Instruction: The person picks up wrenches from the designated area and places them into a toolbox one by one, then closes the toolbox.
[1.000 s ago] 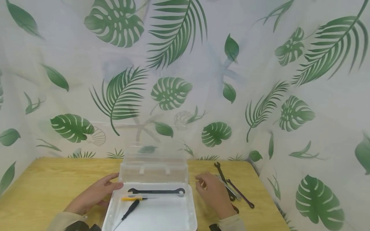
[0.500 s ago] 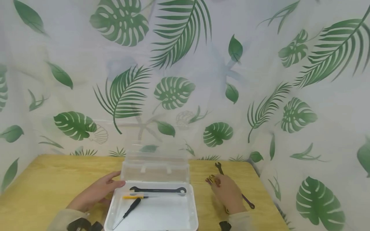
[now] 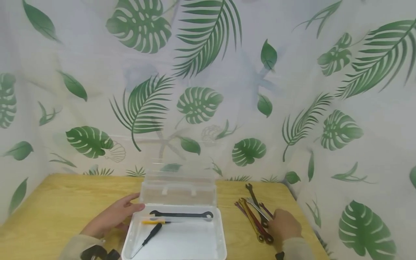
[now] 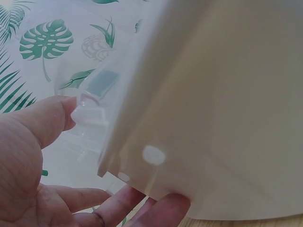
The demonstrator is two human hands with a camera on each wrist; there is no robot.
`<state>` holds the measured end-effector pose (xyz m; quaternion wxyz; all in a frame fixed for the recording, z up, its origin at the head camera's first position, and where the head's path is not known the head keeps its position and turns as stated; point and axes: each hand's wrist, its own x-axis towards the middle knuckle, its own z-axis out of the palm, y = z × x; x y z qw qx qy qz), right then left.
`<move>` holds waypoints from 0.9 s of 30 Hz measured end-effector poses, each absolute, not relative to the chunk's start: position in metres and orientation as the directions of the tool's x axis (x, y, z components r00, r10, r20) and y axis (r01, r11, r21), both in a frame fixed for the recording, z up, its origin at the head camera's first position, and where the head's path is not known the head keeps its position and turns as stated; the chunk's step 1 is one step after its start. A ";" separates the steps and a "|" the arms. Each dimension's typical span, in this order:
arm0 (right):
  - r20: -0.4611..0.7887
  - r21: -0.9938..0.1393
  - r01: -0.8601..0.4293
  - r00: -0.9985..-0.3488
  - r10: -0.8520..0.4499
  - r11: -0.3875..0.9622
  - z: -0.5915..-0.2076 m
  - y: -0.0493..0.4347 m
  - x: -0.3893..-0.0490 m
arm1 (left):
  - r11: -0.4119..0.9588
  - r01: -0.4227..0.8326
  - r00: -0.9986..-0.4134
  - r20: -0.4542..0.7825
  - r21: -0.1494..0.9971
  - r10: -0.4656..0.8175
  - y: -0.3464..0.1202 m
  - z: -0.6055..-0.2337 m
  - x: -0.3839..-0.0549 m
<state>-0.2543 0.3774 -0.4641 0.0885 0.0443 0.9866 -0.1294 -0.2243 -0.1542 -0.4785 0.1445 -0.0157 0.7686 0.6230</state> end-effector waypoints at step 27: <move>-0.158 -0.273 0.076 -0.987 0.033 0.959 -0.483 0.392 -0.255 | 0.234 -0.231 -0.954 -0.266 0.945 0.135 -0.154 -0.478 -0.227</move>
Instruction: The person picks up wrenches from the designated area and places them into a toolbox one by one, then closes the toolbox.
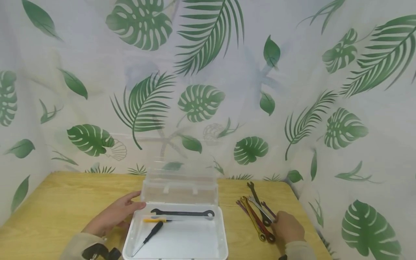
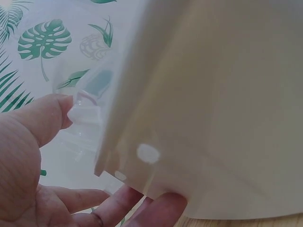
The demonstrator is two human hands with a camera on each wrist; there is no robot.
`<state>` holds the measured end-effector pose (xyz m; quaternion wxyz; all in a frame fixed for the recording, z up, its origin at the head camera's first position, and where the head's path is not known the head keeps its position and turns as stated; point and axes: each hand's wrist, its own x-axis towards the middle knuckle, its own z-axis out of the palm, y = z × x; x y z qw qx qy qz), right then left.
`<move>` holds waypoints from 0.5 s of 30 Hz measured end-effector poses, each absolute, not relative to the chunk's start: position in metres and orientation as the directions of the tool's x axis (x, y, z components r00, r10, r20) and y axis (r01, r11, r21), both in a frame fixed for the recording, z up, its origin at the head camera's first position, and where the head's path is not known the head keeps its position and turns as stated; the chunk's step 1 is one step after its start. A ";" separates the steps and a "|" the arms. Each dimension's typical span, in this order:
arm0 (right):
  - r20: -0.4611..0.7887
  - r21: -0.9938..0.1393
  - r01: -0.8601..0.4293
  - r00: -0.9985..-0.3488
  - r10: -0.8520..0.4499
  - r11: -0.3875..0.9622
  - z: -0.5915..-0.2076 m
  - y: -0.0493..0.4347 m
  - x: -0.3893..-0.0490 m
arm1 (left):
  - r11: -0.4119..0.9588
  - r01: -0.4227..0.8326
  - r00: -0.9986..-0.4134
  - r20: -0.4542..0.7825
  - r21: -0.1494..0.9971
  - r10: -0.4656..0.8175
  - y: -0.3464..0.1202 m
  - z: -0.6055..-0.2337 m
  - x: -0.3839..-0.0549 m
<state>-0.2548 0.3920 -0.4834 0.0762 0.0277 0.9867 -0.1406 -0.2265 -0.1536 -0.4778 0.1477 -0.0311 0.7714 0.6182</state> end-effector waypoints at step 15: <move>-0.073 -0.306 0.034 -0.997 0.012 0.951 -0.481 0.392 -0.258 | 0.234 -0.237 -0.955 -0.270 0.943 0.125 -0.153 -0.479 -0.226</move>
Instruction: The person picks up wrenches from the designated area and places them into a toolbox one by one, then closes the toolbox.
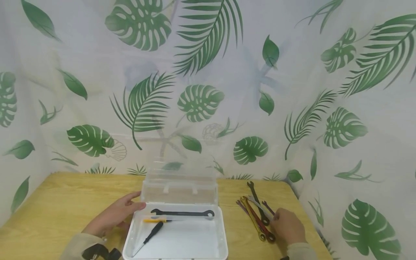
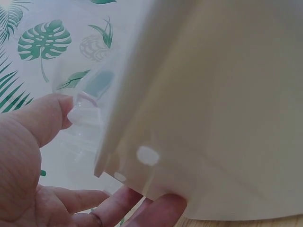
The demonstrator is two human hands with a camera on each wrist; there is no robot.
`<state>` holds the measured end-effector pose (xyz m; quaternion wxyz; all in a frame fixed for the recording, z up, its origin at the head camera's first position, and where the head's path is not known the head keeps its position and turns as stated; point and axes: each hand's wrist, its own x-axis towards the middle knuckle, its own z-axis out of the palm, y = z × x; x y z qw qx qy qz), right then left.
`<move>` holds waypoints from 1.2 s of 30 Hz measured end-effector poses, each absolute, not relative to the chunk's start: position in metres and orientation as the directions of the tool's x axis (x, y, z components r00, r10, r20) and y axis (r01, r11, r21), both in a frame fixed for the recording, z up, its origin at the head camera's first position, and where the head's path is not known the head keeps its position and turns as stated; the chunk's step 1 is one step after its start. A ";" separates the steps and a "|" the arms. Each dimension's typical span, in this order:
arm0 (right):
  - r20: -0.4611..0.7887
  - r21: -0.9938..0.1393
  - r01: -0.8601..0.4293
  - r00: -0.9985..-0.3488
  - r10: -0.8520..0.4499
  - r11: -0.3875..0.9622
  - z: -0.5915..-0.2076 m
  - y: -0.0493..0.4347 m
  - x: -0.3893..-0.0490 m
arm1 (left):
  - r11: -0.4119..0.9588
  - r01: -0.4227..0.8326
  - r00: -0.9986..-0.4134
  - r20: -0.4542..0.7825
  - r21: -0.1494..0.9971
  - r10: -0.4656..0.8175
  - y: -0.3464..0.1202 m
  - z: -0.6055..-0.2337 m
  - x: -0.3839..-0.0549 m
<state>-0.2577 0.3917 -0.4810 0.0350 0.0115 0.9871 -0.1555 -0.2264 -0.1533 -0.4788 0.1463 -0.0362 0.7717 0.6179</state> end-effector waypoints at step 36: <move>0.003 -0.416 0.228 -0.968 0.253 0.880 -0.485 0.333 -0.271 | 0.209 -0.235 -0.946 -0.273 0.949 0.177 -0.157 -0.482 -0.228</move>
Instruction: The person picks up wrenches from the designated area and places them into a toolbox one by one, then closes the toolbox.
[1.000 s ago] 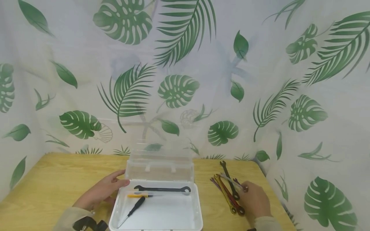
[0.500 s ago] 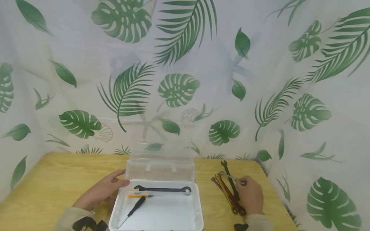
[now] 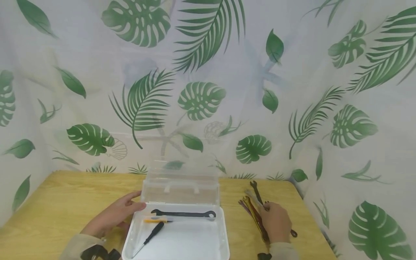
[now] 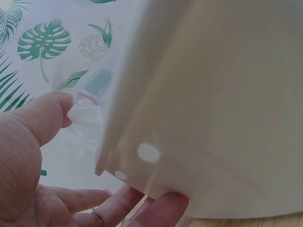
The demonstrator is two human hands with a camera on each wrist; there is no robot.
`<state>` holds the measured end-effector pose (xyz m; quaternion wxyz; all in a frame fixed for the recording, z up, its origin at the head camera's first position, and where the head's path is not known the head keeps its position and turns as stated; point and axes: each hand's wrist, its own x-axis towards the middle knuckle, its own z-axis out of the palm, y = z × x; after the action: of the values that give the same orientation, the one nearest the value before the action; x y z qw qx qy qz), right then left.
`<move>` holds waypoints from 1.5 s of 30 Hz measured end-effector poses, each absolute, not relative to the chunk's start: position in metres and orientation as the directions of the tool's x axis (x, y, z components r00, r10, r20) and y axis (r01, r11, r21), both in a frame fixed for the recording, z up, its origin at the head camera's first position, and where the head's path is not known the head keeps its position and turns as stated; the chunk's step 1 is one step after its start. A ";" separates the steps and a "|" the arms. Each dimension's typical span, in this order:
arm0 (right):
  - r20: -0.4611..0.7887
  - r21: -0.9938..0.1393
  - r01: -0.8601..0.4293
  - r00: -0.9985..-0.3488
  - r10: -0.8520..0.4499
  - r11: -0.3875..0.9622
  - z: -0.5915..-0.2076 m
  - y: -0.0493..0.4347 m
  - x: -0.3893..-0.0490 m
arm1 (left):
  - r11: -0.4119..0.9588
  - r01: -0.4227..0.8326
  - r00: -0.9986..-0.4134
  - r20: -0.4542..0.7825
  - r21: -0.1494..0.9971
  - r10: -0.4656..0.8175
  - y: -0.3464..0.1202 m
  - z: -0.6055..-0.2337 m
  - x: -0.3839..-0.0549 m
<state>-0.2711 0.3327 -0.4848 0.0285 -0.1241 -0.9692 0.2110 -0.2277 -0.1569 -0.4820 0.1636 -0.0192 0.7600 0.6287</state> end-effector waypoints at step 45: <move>0.508 -0.739 -0.312 -0.840 0.190 0.597 -0.437 0.277 -0.248 | 0.214 -0.262 -0.943 -0.297 0.941 0.149 -0.154 -0.479 -0.229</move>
<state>-0.2476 0.2772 -0.4369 0.2805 0.0358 -0.8486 0.4472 -0.2291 -0.1539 -0.4793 0.1644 -0.0370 0.7614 0.6260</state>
